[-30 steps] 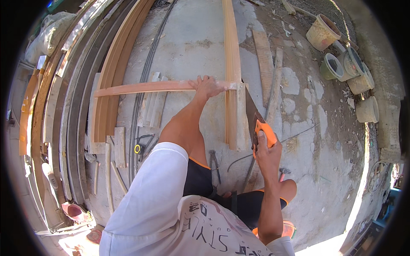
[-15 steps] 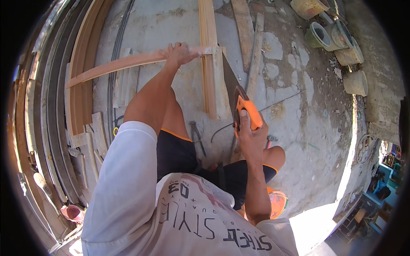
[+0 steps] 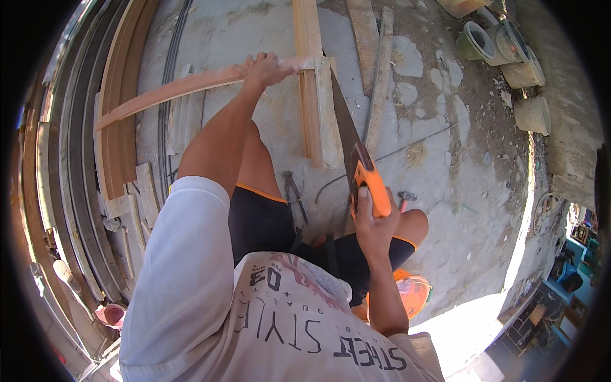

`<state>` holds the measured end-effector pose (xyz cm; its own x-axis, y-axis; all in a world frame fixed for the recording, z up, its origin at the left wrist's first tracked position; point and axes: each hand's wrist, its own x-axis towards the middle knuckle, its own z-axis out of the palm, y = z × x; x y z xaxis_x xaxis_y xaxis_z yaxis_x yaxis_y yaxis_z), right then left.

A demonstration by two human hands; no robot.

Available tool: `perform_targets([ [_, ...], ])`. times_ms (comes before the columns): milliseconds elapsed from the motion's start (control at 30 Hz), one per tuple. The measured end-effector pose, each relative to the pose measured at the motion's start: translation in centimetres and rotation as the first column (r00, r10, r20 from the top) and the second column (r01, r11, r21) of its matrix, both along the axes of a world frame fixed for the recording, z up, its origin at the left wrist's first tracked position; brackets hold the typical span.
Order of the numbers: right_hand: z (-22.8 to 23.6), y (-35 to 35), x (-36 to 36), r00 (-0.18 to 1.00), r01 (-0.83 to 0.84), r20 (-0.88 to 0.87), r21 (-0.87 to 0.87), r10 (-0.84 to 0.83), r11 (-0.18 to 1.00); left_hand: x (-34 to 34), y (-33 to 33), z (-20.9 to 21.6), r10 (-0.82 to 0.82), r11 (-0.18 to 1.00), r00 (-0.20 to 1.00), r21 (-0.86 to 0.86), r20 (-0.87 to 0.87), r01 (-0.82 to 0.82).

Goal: The person sits on the floor and uses a hand saw to cut a wooden plank. They then use pliers to remove a nail from a small wooden block and a hammer to drive nails into the frame, joining the pieces together.

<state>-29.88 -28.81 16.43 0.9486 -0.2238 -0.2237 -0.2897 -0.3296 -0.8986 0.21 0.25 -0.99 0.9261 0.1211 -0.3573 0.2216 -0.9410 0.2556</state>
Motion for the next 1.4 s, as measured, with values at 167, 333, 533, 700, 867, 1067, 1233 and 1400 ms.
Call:
perform_targets([
  [167, -1.4, 1.0, 2.7, 0.998, -0.051, -0.032, 0.034, 0.052, 0.998, 1.4, 2.4, -3.0, -0.028, 1.000, 0.999, 0.003, -0.038, 0.029],
  [333, 3.5, -4.0, -14.5, 0.997, -0.056, 0.044, -0.256, 0.070, 0.965, 0.4, 0.4, -1.4, 0.012, 1.000, 0.999, -0.011, 0.030, -0.012],
  [533, -1.7, -1.1, -4.9, 0.992, 0.125, -0.057, 0.221, -0.115, 0.967, -0.1, -0.6, 1.0, 0.008, 0.999, 0.999, 0.053, -0.040, -0.006],
  [700, -4.3, 1.2, 2.5, 1.000, 0.005, 0.006, 0.115, -0.005, 0.993, 0.4, 0.7, -0.3, 0.030, 1.000, 0.999, -0.003, -0.036, -0.030],
  [867, 1.5, -3.4, -14.2, 0.999, 0.042, -0.017, -0.082, -0.043, 0.996, 0.0, 0.4, -0.2, 0.044, 0.999, 0.998, 0.019, -0.035, -0.044],
  [1067, -2.0, -1.8, -7.7, 0.989, 0.074, -0.136, 0.103, -0.059, 0.992, 0.1, -0.6, 0.4, 0.016, 0.999, 1.000, 0.031, -0.015, -0.015],
  [1233, -6.5, 0.5, 1.9, 1.000, 0.012, 0.000, 0.195, -0.012, 0.981, 0.0, 0.3, -0.6, 0.016, 1.000, 1.000, 0.019, -0.014, -0.016],
  [1400, -1.4, -3.3, -16.5, 0.998, 0.059, 0.034, -0.022, -0.058, 0.998, 0.4, 1.4, -1.9, 0.025, 0.999, 1.000, -0.043, 0.018, -0.025],
])
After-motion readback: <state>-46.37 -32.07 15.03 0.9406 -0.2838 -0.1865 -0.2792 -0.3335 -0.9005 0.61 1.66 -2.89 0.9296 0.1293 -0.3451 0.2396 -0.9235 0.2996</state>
